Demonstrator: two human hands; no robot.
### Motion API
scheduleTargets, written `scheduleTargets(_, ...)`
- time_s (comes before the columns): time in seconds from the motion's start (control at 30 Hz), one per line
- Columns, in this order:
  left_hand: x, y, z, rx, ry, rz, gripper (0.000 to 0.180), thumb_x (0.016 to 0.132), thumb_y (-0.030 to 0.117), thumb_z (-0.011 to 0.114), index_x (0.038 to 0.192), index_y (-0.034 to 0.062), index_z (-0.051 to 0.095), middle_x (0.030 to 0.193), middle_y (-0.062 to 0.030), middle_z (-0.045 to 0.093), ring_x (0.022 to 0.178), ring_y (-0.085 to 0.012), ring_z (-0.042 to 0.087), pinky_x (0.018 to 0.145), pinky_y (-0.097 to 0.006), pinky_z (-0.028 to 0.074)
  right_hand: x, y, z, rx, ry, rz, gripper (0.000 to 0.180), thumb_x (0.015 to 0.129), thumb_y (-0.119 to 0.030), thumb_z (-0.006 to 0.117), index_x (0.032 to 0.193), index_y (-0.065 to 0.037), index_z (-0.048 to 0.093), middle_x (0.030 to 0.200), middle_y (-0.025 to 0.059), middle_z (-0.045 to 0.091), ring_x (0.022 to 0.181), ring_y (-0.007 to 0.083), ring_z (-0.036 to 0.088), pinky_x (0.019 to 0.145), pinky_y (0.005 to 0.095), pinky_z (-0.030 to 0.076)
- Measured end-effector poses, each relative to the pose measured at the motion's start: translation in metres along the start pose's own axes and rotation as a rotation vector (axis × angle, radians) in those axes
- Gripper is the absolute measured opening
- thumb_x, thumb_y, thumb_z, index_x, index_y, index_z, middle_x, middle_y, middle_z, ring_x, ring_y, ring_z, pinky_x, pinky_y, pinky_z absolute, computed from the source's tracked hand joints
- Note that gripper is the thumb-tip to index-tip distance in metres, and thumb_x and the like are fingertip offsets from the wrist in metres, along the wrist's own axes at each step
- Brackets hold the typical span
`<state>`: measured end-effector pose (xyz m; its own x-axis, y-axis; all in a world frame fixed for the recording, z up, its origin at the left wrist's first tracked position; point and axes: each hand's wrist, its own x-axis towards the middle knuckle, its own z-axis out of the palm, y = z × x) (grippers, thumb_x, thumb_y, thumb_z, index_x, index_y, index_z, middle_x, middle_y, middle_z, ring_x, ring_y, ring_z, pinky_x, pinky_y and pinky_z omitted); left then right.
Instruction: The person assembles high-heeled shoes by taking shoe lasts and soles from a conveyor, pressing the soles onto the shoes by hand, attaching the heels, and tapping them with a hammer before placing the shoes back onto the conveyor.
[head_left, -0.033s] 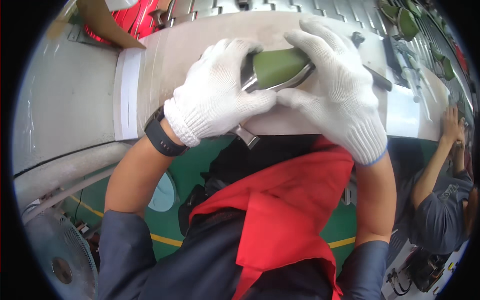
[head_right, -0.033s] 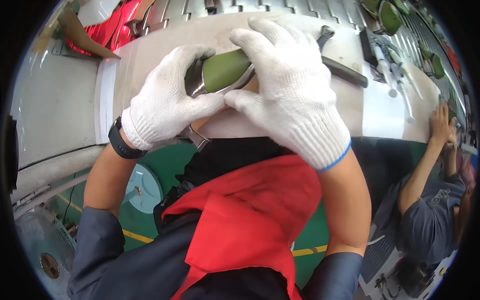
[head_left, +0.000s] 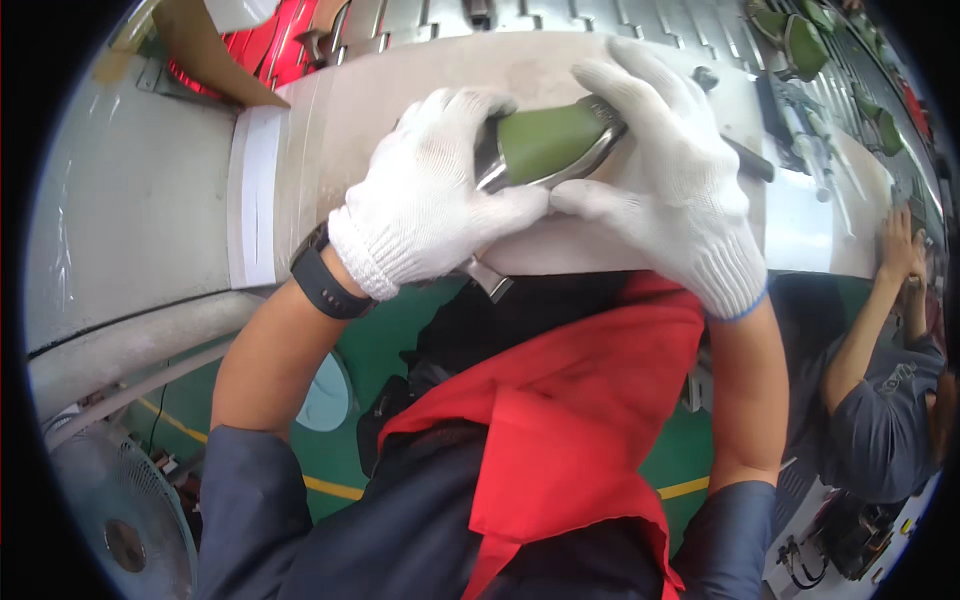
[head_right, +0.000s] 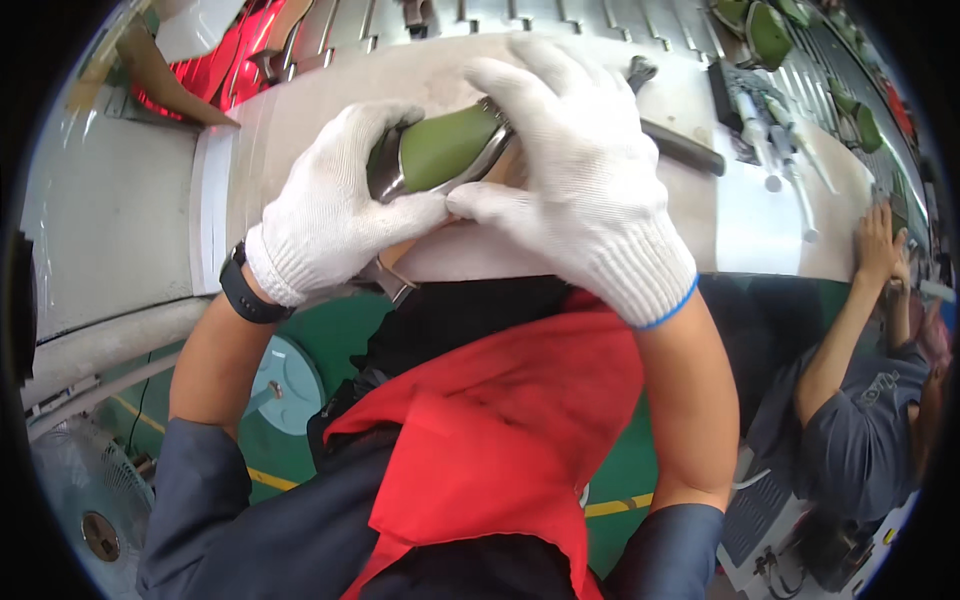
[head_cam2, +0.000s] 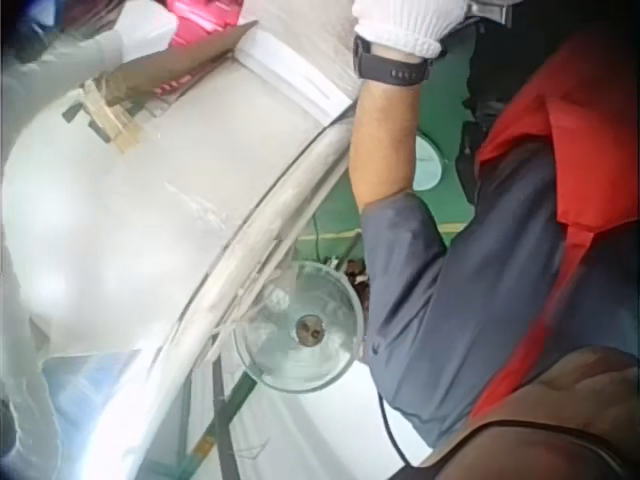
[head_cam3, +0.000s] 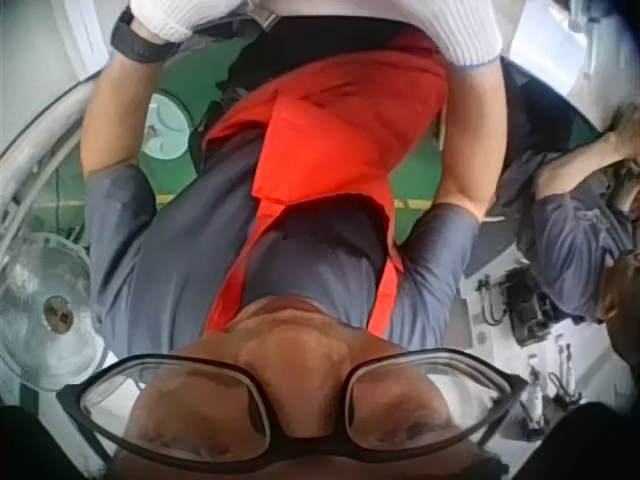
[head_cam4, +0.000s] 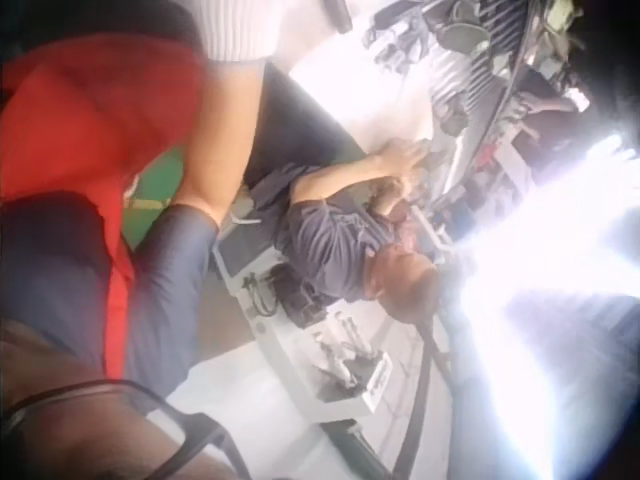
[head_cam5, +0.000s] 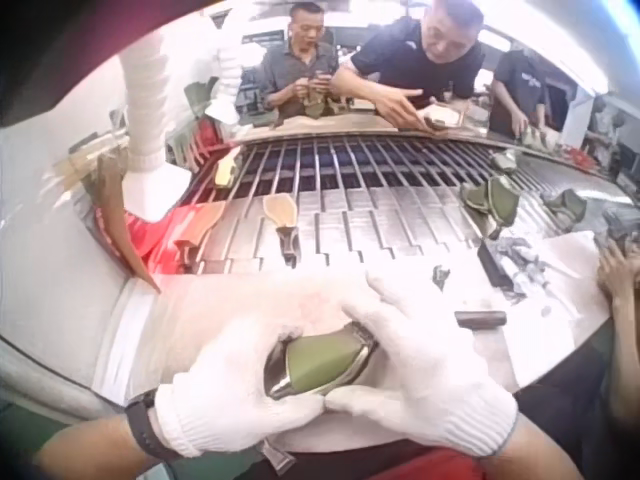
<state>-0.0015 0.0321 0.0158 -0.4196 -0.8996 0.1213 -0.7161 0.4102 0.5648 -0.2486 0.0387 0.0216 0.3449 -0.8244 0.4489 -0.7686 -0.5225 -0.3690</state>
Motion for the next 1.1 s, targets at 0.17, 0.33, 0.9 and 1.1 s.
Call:
scheduleTargets(0.17, 0.006, 0.009, -0.004, 0.007, -0.085, -0.009, 0.077, 0.084, 0.036, 0.09, 0.144, -0.0016, 0.062, 0.135, -0.0251, 0.066, 0.126, -0.0399, 0.067, 0.11, -0.045, 0.053, -0.046, 0.069, 0.0, 0.129, 0.176, 0.352, 0.048, 0.092, -0.01, 0.075, 0.14, -0.01, 0.072, 0.139, 0.0194, 0.07, 0.126, 0.041, 0.066, 0.105, 0.0493, 0.055)
scheduleTargets(0.33, 0.035, 0.019, 0.002, -0.043, -0.234, 0.186, 0.1, 0.084, 0.029, 0.09, 0.167, 0.0009, 0.043, 0.155, -0.0268, 0.059, 0.142, -0.0438, 0.059, 0.121, -0.047, 0.047, -0.055, 0.056, -0.028, -0.103, -0.094, 0.195, 0.055, 0.092, 0.007, 0.06, 0.144, -0.01, 0.07, 0.117, 0.0202, 0.07, 0.113, 0.0411, 0.068, 0.099, 0.046, 0.055)
scheduleTargets(0.9, 0.046, 0.014, 0.003, -0.099, -0.229, 0.251, 0.102, 0.076, 0.014, 0.091, 0.166, 0.002, 0.046, 0.144, -0.0258, 0.065, 0.13, -0.0451, 0.064, 0.114, -0.049, 0.049, -0.016, 0.0, -0.028, 0.935, 0.114, 0.691, 0.026, 0.105, 0.001, 0.069, 0.131, 0.007, 0.069, 0.122, 0.0191, 0.078, 0.118, 0.0238, 0.076, 0.103, 0.036, 0.06)
scheduleTargets(1.1, 0.041, 0.01, 0.001, -0.086, -0.23, 0.263, 0.103, 0.074, 0.014, 0.092, 0.165, 0.0008, 0.047, 0.139, -0.0246, 0.066, 0.127, -0.0458, 0.064, 0.11, -0.051, 0.05, -0.018, -0.019, -0.036, 0.728, 0.019, 0.288, 0.032, 0.094, 0.008, 0.078, 0.125, 0.004, 0.071, 0.124, 0.0206, 0.077, 0.118, 0.0239, 0.076, 0.105, 0.0386, 0.06)
